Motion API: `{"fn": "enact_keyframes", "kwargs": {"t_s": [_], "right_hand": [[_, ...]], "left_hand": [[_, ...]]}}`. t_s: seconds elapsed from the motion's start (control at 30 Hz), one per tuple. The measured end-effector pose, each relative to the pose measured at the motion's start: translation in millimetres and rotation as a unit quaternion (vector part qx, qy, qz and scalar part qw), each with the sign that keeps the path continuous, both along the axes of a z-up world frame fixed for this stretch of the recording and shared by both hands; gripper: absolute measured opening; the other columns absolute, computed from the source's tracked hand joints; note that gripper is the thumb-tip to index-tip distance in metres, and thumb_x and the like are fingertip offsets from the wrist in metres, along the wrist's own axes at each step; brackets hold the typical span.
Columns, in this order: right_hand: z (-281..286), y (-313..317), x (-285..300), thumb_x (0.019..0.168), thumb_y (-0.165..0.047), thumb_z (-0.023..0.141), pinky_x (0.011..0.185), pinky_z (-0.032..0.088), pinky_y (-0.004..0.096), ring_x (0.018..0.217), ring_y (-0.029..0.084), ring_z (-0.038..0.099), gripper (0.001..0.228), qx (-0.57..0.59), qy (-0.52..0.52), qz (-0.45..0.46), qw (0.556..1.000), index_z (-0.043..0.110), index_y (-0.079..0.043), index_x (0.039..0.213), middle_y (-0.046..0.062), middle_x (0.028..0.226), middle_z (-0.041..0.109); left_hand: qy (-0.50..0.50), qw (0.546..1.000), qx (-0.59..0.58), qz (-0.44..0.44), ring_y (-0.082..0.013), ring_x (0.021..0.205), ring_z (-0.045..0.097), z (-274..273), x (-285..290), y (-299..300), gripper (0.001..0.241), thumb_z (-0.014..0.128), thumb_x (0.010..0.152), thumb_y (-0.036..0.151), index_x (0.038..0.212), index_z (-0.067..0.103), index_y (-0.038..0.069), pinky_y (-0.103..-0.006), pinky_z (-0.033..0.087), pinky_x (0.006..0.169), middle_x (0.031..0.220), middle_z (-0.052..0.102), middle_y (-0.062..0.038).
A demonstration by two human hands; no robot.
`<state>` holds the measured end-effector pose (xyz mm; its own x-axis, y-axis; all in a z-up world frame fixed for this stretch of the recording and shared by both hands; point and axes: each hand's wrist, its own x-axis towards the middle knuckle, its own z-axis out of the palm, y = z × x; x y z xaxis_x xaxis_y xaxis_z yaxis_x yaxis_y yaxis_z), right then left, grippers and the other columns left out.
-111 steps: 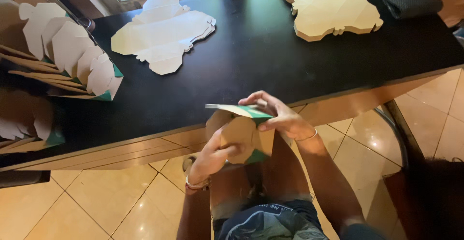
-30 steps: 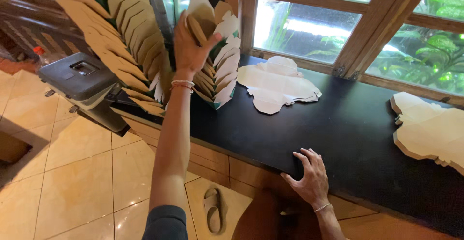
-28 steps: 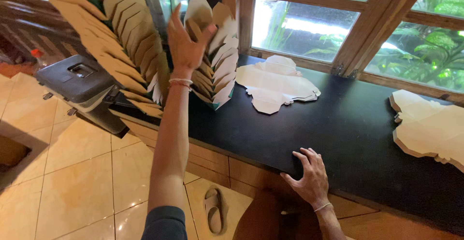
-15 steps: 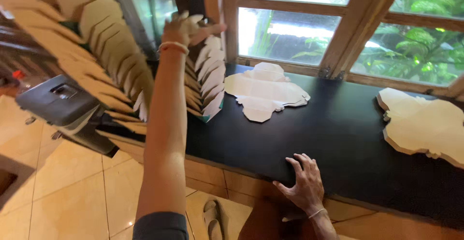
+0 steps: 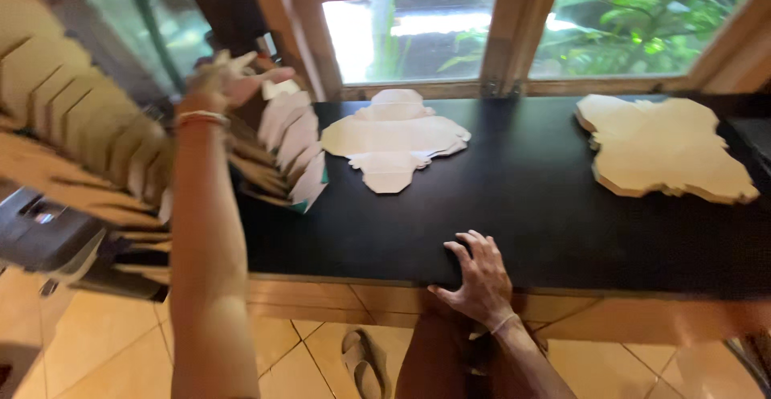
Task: The person assembles cardboard food containers by hand, folding the pre-cut flaps and interlocking the tabs to form the box shape, then stacks the finished boxes on a pile.
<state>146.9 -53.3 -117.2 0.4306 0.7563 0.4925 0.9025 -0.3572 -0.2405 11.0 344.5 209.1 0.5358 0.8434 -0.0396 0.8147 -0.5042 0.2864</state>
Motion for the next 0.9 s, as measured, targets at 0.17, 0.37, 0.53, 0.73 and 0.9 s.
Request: {"fn": "enact_keyframes", "kwargs": {"t_s": [0.17, 0.37, 0.53, 0.73, 0.9], "right_hand": [[-1.9, 0.4, 2.3, 0.064, -0.068, 0.084, 0.121, 0.029, 0.057, 0.135, 0.033, 0.047, 0.086, 0.006, 0.013, 0.022, 1.0, 0.058, -0.019, 0.13, 0.011, 0.135, 0.053], [0.1, -0.2, -0.1, 0.059, -0.059, 0.092, 0.121, 0.028, 0.058, 0.136, 0.034, 0.047, 0.089, -0.01, 0.025, 0.018, 0.999, 0.057, -0.018, 0.13, 0.01, 0.137, 0.052], [8.1, -0.1, -8.7, 0.054, -0.057, 0.092, 0.123, 0.03, 0.053, 0.14, 0.033, 0.047, 0.09, -0.037, 0.048, -0.016, 0.998, 0.058, -0.022, 0.13, 0.008, 0.137, 0.054], [-2.2, -0.6, -1.9, 0.053, -0.06, 0.09, 0.123, 0.029, 0.053, 0.141, 0.032, 0.045, 0.092, -0.038, 0.031, -0.013, 0.999, 0.058, -0.022, 0.131, 0.008, 0.138, 0.053], [-0.2, -1.7, -3.0, 0.054, -0.052, 0.09, 0.122, 0.03, 0.054, 0.14, 0.035, 0.046, 0.09, -0.029, 0.039, -0.004, 0.999, 0.057, -0.021, 0.132, 0.009, 0.138, 0.053]], "left_hand": [[-0.006, 0.932, 0.361, 0.021, -0.0508, 0.145, 0.03, -38.6, 19.7, 99.3, 0.138, 0.086, 0.031, 0.077, 0.15, 0.052, 0.018, -0.0664, 0.002, 0.112, 0.15, 0.051, -0.038], [-0.217, 0.828, 0.437, -0.275, -0.0152, 0.069, 0.056, -136.1, 135.6, 67.2, 0.024, 0.044, 0.102, 0.01, 0.117, 0.061, 0.004, -0.026, 0.043, 0.059, 0.089, 0.058, -0.005], [0.051, 0.985, 0.089, -0.136, -0.0369, 0.129, 0.043, -215.9, 157.2, -91.6, 0.065, 0.061, 0.082, 0.064, 0.132, 0.052, 0.024, -0.0582, 0.036, 0.1, 0.139, 0.047, -0.014], [0.069, 0.993, 0.071, -0.059, -0.0457, 0.144, 0.041, -316.7, 156.6, -110.7, 0.085, 0.052, 0.087, 0.075, 0.151, 0.053, 0.019, -0.0648, 0.032, 0.114, 0.157, 0.048, -0.02], [-0.073, 0.934, 0.329, -0.121, -0.0466, 0.089, 0.072, -411.2, 179.2, -62.7, 0.05, 0.05, 0.097, 0.042, 0.114, 0.076, 0.002, -0.0547, 0.062, 0.062, 0.11, 0.074, -0.026]]}}
